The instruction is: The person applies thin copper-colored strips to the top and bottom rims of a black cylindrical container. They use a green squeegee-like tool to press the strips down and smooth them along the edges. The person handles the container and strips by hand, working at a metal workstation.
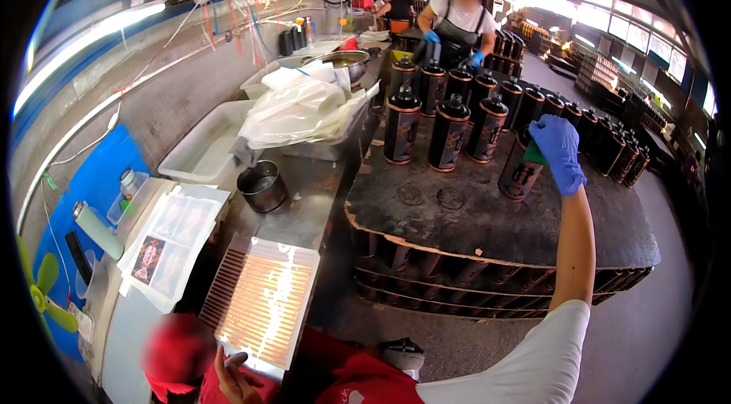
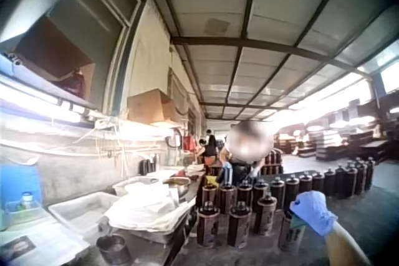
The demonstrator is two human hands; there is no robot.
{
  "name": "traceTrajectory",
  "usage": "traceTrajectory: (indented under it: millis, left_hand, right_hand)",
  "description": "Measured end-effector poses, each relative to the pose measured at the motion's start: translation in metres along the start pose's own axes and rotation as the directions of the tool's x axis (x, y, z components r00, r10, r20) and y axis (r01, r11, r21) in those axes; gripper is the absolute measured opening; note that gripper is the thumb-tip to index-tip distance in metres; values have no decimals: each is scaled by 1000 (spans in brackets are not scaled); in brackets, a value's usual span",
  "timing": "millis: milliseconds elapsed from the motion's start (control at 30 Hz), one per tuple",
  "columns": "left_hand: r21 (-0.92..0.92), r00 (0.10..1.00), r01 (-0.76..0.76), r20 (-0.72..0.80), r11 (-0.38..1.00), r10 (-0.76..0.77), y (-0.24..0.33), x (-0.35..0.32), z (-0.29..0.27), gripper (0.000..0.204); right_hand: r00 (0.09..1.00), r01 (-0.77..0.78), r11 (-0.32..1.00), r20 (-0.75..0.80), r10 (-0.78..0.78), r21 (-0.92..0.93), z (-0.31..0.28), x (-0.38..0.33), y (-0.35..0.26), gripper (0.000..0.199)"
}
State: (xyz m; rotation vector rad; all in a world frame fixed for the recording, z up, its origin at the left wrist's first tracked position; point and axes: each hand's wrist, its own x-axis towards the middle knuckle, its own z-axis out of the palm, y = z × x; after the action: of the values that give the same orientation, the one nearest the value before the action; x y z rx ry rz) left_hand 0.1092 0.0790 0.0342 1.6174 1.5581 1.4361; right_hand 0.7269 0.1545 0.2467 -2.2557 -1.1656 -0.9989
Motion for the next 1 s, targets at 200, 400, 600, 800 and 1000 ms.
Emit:
traceTrajectory:
  millis: [200,400,600,800,1000]
  left_hand:
    - [-66,987,148,71,987,-144,38,18,48,41]
    - [118,967,234,73,965,-244,18,10,42,51]
    - [252,997,40,55,967,-56,24,26,37,51]
    - [438,906,188,-424,879,17,33,-49,-30,49]
    - [513,469,736,-857,443,214,-6,-192,-125,44]
  right_hand:
    - [996,-76,993,49,72,89,82,35,60,29]
    - [980,-56,987,198,25,151,73,18,11,29]
    - [810,42,501,264,-524,864,-6,-20,-157,10]
    - [259,264,34,-37,-965,964,-76,-69,-399,16]
    - [-67,263,-199,-188,-980,944,-105,-157,-511,16]
